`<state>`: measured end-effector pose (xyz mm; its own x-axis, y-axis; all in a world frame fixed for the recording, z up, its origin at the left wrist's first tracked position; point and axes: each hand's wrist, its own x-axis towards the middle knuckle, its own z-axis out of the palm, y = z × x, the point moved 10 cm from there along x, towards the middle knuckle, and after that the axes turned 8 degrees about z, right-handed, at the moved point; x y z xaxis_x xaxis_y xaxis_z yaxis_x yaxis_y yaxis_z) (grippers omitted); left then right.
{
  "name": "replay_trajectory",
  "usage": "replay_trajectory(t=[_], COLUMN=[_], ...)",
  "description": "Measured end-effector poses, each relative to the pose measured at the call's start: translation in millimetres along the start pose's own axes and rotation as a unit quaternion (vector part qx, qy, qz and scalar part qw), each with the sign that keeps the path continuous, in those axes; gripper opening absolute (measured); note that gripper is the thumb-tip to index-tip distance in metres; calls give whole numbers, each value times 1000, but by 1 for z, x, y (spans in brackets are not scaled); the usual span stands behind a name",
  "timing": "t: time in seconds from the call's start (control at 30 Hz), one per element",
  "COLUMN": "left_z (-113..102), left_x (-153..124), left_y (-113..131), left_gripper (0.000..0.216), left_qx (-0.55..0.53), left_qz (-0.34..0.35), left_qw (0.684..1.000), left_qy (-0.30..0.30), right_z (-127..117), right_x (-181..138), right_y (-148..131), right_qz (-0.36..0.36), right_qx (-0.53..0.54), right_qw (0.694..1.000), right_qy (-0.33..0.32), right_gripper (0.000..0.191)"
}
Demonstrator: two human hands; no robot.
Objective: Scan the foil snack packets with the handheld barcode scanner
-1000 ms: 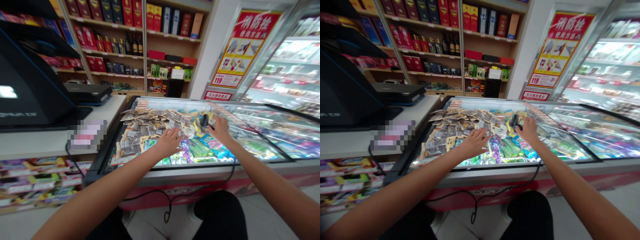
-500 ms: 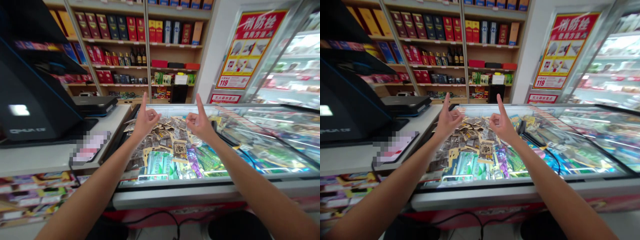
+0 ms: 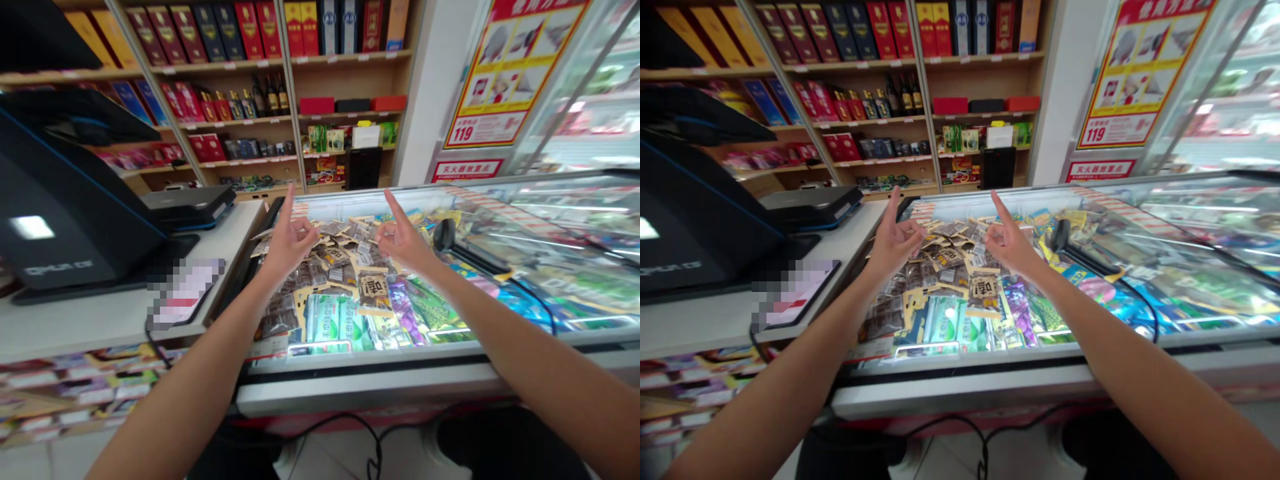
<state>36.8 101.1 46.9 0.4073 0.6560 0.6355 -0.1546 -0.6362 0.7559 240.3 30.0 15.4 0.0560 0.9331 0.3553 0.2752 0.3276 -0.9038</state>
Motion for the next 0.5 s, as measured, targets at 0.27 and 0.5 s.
replay_trajectory(t=[0.27,0.5], left_z=[25,29], left_x=[-17,-29], left_y=[7,9], left_gripper=[78,80], left_qx=[-261,-345], left_qz=[-134,-201], left_qw=[954,915], left_qy=[-64,-66], right_z=[25,12], right_x=[-9,-13], right_y=[4,-3], right_qz=[130,114], right_qx=[260,278], right_qw=[942,937], right_qy=[-170,-177], right_gripper=[78,80])
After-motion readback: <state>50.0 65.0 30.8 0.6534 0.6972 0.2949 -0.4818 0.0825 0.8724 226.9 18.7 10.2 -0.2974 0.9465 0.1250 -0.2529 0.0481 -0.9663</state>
